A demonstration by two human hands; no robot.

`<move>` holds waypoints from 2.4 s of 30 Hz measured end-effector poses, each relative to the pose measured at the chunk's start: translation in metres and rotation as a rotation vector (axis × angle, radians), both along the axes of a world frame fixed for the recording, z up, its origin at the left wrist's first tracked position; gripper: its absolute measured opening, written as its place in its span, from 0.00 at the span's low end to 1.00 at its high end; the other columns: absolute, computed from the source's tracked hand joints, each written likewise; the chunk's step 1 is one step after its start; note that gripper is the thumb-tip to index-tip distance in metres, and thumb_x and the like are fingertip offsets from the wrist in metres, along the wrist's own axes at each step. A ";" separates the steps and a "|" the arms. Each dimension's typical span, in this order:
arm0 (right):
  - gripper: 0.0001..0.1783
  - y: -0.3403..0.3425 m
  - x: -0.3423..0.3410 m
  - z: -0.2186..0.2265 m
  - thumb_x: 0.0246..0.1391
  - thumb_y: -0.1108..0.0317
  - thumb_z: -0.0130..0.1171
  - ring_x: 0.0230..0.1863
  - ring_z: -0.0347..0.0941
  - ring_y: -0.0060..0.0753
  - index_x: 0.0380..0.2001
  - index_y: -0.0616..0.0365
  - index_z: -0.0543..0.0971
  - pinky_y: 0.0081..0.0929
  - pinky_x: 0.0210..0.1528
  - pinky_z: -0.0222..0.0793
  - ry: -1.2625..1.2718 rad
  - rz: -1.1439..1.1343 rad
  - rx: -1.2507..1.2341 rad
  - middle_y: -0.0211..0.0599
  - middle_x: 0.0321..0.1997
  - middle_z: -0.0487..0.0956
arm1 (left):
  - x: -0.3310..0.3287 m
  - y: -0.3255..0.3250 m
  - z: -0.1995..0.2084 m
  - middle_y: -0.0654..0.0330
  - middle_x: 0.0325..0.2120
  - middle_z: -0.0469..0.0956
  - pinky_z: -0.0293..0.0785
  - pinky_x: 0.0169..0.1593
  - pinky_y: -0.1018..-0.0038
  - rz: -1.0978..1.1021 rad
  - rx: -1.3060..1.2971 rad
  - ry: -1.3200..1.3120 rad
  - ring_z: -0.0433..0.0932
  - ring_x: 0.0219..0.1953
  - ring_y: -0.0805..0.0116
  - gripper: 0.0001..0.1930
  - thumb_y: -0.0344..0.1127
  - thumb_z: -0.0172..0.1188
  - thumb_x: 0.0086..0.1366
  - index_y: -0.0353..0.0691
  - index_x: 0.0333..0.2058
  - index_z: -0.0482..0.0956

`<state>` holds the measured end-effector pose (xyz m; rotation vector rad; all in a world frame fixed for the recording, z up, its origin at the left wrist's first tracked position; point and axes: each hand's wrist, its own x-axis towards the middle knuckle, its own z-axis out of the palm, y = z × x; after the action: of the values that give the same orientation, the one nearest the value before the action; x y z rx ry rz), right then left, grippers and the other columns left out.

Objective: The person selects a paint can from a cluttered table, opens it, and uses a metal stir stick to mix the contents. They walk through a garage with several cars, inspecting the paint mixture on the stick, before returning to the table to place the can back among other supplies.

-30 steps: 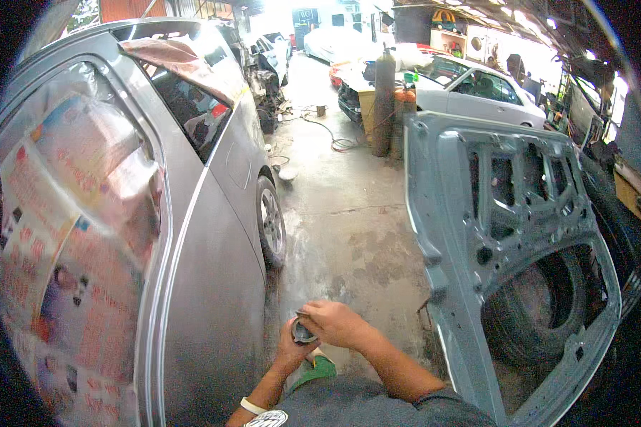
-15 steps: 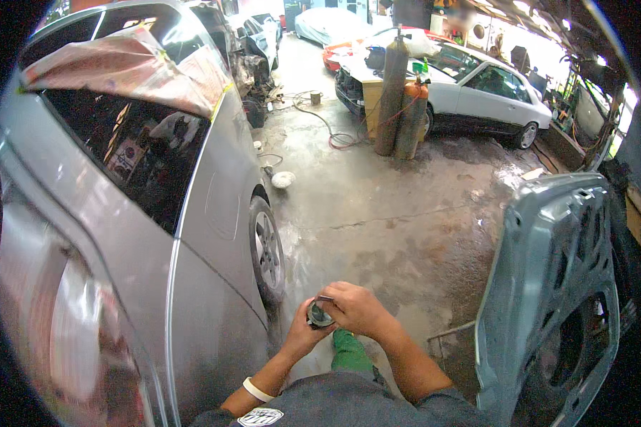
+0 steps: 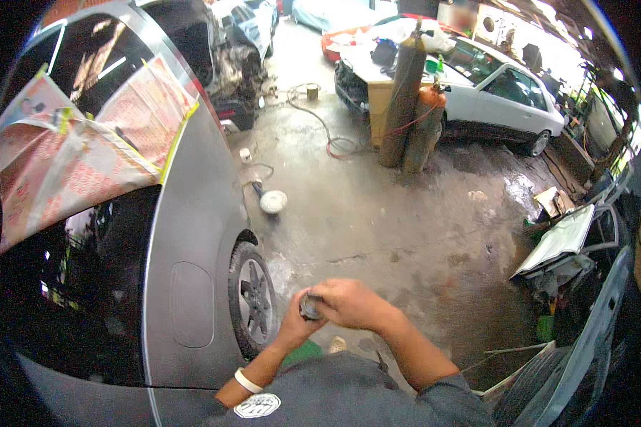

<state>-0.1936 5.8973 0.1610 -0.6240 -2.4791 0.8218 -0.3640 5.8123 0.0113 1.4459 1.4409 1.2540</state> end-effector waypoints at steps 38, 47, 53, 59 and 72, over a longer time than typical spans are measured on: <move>0.10 1.006 -0.213 -0.098 0.65 0.71 0.57 0.33 0.77 0.23 0.47 0.62 0.76 0.23 0.35 0.76 0.455 -0.611 -0.683 0.32 0.35 0.79 | -0.222 1.023 -0.013 0.51 0.54 0.70 0.67 0.64 0.62 0.019 0.067 0.054 0.71 0.59 0.53 0.37 0.31 0.75 0.50 0.38 0.58 0.69; 0.10 1.237 -0.209 -0.093 0.67 0.68 0.56 0.33 0.77 0.28 0.46 0.61 0.75 0.27 0.35 0.76 0.736 -0.608 -0.879 0.34 0.35 0.79 | -0.248 1.218 -0.019 0.52 0.53 0.71 0.68 0.64 0.65 0.069 -0.072 -0.066 0.71 0.60 0.58 0.38 0.31 0.75 0.50 0.37 0.60 0.68; 0.10 1.378 -0.245 -0.115 0.66 0.65 0.58 0.35 0.77 0.28 0.45 0.58 0.75 0.28 0.38 0.74 0.818 -0.590 -1.014 0.35 0.36 0.80 | -0.289 1.359 -0.033 0.53 0.55 0.71 0.67 0.64 0.64 -0.005 -0.113 -0.156 0.71 0.61 0.57 0.38 0.32 0.75 0.49 0.38 0.60 0.69; 0.09 1.525 -0.320 -0.120 0.67 0.66 0.56 0.34 0.77 0.29 0.44 0.59 0.74 0.30 0.36 0.74 0.808 -0.623 -1.016 0.34 0.35 0.78 | -0.372 1.515 -0.058 0.52 0.56 0.70 0.66 0.65 0.64 -0.091 -0.162 -0.248 0.70 0.61 0.57 0.39 0.32 0.75 0.50 0.39 0.61 0.68; 0.10 1.804 -0.488 -0.075 0.61 0.66 0.64 0.33 0.79 0.35 0.40 0.61 0.79 0.32 0.37 0.73 0.163 -0.456 -0.512 0.40 0.34 0.82 | -0.507 1.825 -0.016 0.52 0.57 0.70 0.66 0.66 0.63 -0.125 -0.110 -0.039 0.69 0.63 0.55 0.39 0.32 0.76 0.51 0.39 0.61 0.69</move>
<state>-0.6814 7.7018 0.0864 -1.1883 -1.8656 1.2595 -0.8712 7.6378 -0.0051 1.4069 1.3511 1.1033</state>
